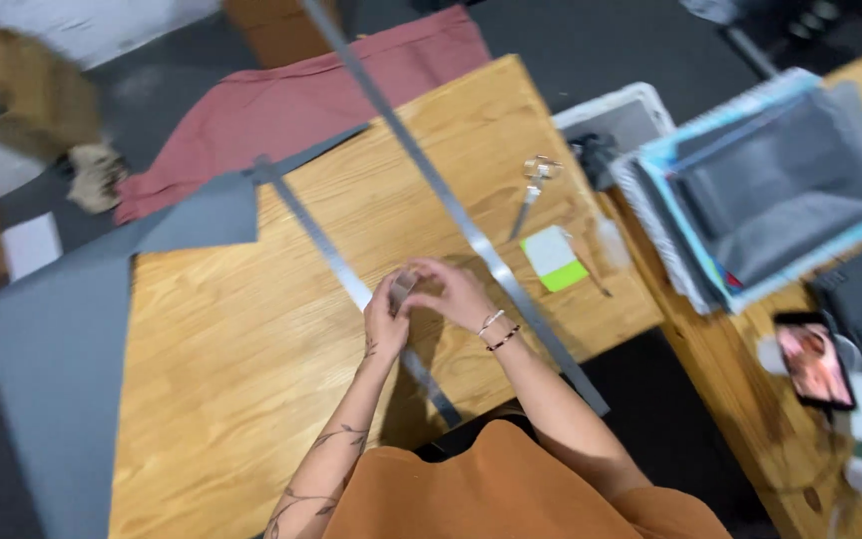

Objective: The person uses a ruler and a pen to mark a line on a piece of gray fabric laid on a wooden table. They then use scissors to cut the fabric along the marked line and trim the edges. Finally, they fold the cut piece of fabric.

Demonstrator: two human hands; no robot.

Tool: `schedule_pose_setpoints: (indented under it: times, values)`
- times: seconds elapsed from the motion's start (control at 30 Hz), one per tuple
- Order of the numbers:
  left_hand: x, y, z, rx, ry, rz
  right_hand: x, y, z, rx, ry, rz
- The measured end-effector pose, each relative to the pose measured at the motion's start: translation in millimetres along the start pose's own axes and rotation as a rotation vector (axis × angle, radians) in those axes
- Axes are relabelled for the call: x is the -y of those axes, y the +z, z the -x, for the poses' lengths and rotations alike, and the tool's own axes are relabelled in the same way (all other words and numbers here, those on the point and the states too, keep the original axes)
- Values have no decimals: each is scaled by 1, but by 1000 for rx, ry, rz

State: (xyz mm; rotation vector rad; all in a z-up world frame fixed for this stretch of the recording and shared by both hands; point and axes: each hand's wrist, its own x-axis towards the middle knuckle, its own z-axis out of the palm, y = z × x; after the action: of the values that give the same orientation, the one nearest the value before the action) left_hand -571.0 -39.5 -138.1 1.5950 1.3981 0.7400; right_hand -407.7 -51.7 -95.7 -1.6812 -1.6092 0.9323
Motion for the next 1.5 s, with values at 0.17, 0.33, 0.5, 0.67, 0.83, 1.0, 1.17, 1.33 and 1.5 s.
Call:
schedule_pose_setpoints:
  times: [0.17, 0.33, 0.5, 0.67, 0.83, 1.0, 1.17, 1.33, 1.5]
  values:
    - [-41, 68, 1, 149, -76, 71, -128, -117, 14, -537, 223, 304]
    - [-69, 136, -4, 255, -18, 46, -243, -166, 36, -616, 527, 735]
    - [-85, 184, -19, 318, -16, 89, -191, -188, 43, -576, 463, -32]
    - [-107, 199, -25, 230, -81, 96, -118, -173, 50, -537, 309, -558]
    - [-88, 208, -30, 142, 60, 73, -89, -178, 43, -473, 298, -441]
    - [-84, 196, -34, 117, 237, -100, -78, -183, 43, -339, 357, -480]
    - [-135, 184, -23, 100, 245, 113, -95, -158, 39, -238, 382, -296]
    - [-168, 170, -12, 172, 100, 383, -111, -161, 28, -302, 267, -448]
    - [-114, 165, -4, 22, 35, 302, -182, -181, 2, -445, 289, 554]
